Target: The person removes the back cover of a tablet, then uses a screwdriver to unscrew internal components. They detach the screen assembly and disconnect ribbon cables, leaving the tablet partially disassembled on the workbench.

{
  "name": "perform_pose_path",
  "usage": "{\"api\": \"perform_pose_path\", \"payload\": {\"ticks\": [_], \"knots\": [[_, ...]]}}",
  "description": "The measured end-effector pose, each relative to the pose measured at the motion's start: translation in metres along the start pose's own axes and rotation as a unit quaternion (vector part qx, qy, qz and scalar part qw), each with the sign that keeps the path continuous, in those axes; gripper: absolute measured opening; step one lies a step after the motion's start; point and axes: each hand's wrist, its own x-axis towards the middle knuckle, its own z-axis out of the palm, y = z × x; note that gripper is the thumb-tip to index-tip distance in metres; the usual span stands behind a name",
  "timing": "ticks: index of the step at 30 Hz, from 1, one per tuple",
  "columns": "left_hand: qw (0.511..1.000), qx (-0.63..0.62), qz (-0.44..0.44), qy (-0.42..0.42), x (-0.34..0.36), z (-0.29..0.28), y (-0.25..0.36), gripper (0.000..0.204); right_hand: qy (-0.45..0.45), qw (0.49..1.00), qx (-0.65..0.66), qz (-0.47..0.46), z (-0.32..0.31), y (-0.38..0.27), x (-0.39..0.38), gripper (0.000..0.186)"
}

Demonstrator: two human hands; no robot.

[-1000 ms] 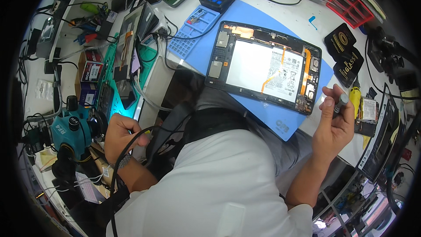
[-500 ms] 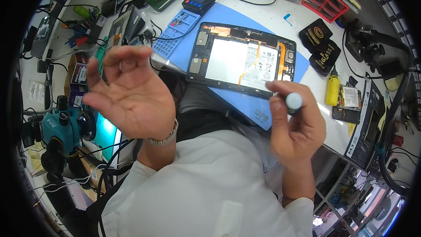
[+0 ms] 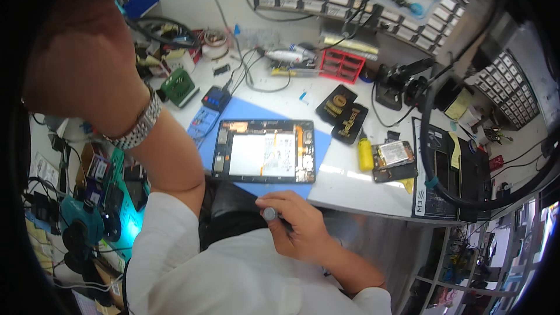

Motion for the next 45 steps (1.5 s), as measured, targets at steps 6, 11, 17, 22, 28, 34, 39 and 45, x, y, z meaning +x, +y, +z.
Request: {"api": "perform_pose_path", "payload": {"ticks": [6,11,17,22,28,34,39,45], "knots": [[0.991,0.086,-0.094,-0.043,-0.037,0.083,-0.048,0.052,0.063,0.998,0.018,0.010,-0.010,0.011,-0.020,0.043],[0.897,0.231,-0.303,-0.225,-0.116,0.105,-0.054,0.025,0.084,0.996,0.004,0.024,-0.018,0.006,-0.031,0.035],[0.793,0.207,-0.530,-0.218,-0.243,0.108,-0.032,0.024,0.126,0.991,0.004,0.035,-0.032,0.016,-0.048,0.043],[0.744,0.235,-0.609,-0.140,-0.297,0.099,0.017,0.025,0.207,0.976,0.038,0.062,-0.045,0.035,-0.059,0.020],[0.761,0.271,-0.563,0.173,-0.342,0.088,0.059,0.023,0.282,0.955,0.041,0.085,-0.058,0.080,-0.050,0.033],[0.786,0.363,-0.427,0.261,-0.389,0.068,0.071,0.029,0.336,0.934,0.060,0.104,-0.044,0.117,-0.017,0.024],[0.803,0.447,-0.393,0.024,-0.386,0.082,0.055,0.020,0.353,0.921,0.044,0.158,-0.026,0.136,-0.005,0.020],[0.824,0.394,-0.333,-0.233,-0.339,0.078,-0.006,0.035,0.384,0.898,0.085,0.199,-0.014,0.139,-0.011,0.022]]}}
